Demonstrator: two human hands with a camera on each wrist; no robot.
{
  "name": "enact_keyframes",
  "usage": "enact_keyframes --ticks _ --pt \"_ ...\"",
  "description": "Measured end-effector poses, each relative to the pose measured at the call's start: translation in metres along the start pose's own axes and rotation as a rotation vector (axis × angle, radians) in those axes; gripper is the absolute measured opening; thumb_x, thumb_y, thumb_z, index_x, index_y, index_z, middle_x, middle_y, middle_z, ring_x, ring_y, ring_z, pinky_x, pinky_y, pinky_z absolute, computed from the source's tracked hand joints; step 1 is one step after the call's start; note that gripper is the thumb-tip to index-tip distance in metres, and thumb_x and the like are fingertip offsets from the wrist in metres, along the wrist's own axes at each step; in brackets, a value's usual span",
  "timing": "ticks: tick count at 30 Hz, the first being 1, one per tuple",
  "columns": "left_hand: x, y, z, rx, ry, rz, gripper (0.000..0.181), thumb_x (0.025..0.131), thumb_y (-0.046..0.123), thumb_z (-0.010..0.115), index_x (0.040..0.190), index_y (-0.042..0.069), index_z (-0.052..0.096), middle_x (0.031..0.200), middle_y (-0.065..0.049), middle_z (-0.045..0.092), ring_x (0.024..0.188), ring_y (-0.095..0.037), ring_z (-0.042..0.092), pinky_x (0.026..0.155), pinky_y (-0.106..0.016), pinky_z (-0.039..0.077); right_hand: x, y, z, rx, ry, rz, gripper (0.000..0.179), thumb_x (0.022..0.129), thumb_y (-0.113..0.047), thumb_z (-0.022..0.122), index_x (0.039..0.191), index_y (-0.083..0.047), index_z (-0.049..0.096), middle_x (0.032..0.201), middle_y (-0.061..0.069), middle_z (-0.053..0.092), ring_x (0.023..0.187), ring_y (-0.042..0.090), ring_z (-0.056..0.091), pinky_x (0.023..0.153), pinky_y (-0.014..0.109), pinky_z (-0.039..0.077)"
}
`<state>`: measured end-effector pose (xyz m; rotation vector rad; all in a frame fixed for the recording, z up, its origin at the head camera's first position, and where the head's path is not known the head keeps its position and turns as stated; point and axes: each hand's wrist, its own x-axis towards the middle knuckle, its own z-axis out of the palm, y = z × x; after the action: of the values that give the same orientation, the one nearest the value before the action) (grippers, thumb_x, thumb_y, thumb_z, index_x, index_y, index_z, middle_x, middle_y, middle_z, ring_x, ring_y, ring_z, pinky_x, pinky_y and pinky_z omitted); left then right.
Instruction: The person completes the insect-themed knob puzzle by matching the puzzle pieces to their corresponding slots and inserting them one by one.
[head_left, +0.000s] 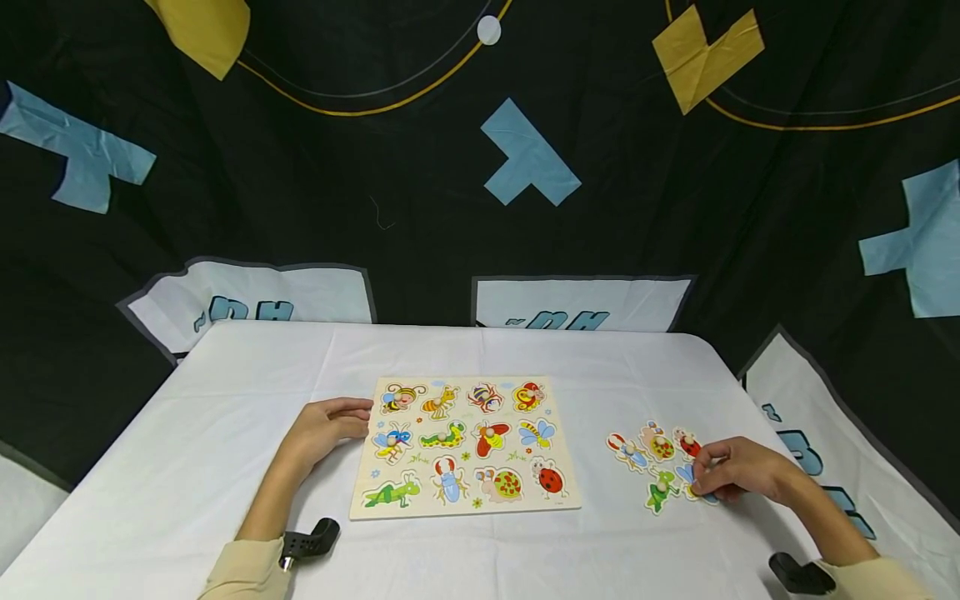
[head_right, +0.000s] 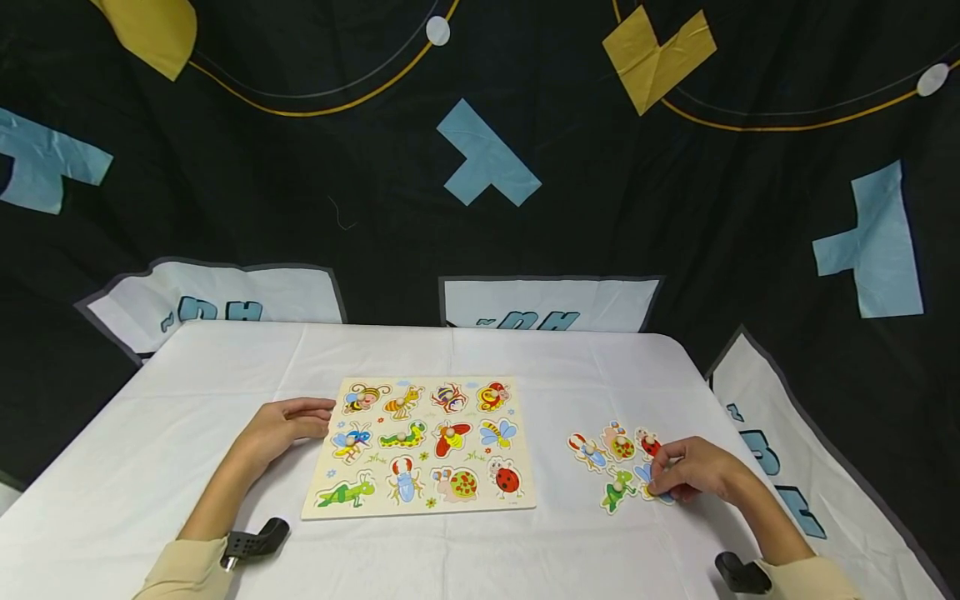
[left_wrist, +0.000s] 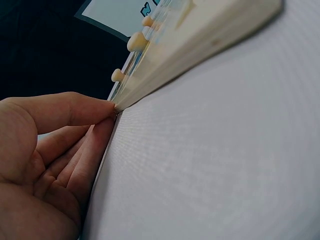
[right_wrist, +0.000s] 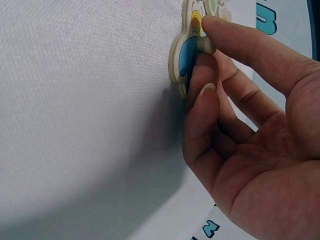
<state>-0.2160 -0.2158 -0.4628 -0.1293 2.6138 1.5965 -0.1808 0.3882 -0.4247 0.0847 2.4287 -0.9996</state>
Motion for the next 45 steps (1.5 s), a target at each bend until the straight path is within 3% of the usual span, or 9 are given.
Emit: enact_keyframes --ticks 16,24,32,45 --pt "-0.001 -0.001 0.000 0.000 0.003 -0.009 0.048 0.085 0.015 0.076 0.132 0.008 0.067 0.119 -0.009 0.074 0.115 -0.022 0.063 0.104 -0.043 0.040 -0.001 -0.006 -0.006 -0.010 -0.006 0.004 0.017 0.082 -0.015 0.081 0.089 -0.005 0.069 0.075 0.001 0.063 0.069 0.017 0.057 0.062 0.029 0.047" --pt "-0.001 -0.001 0.000 -0.003 0.004 -0.014 0.047 0.086 0.016 0.076 0.132 0.008 0.067 0.119 -0.009 0.074 0.116 -0.023 0.062 0.106 -0.045 0.039 0.000 -0.013 -0.010 0.000 -0.032 -0.063 0.018 0.082 -0.013 0.080 0.090 -0.002 0.069 0.074 0.000 0.063 0.067 0.016 0.055 0.060 0.029 0.047" --pt "-0.002 0.000 0.000 0.002 0.007 -0.018 0.048 0.085 0.016 0.075 0.132 0.008 0.067 0.119 -0.009 0.074 0.116 -0.023 0.063 0.105 -0.044 0.039 0.007 -0.021 -0.009 -0.019 -0.004 -0.110 0.017 0.081 -0.012 0.079 0.089 -0.001 0.069 0.071 0.001 0.062 0.067 0.016 0.055 0.060 0.030 0.047" --pt "0.001 -0.001 0.001 0.018 0.015 -0.019 0.047 0.085 0.017 0.076 0.131 0.010 0.068 0.117 -0.007 0.075 0.113 -0.020 0.063 0.103 -0.041 0.040 0.023 -0.048 0.003 -0.066 0.054 -0.106 0.016 0.078 -0.013 0.080 0.089 -0.004 0.072 0.069 0.001 0.061 0.065 0.018 0.054 0.059 0.032 0.043"
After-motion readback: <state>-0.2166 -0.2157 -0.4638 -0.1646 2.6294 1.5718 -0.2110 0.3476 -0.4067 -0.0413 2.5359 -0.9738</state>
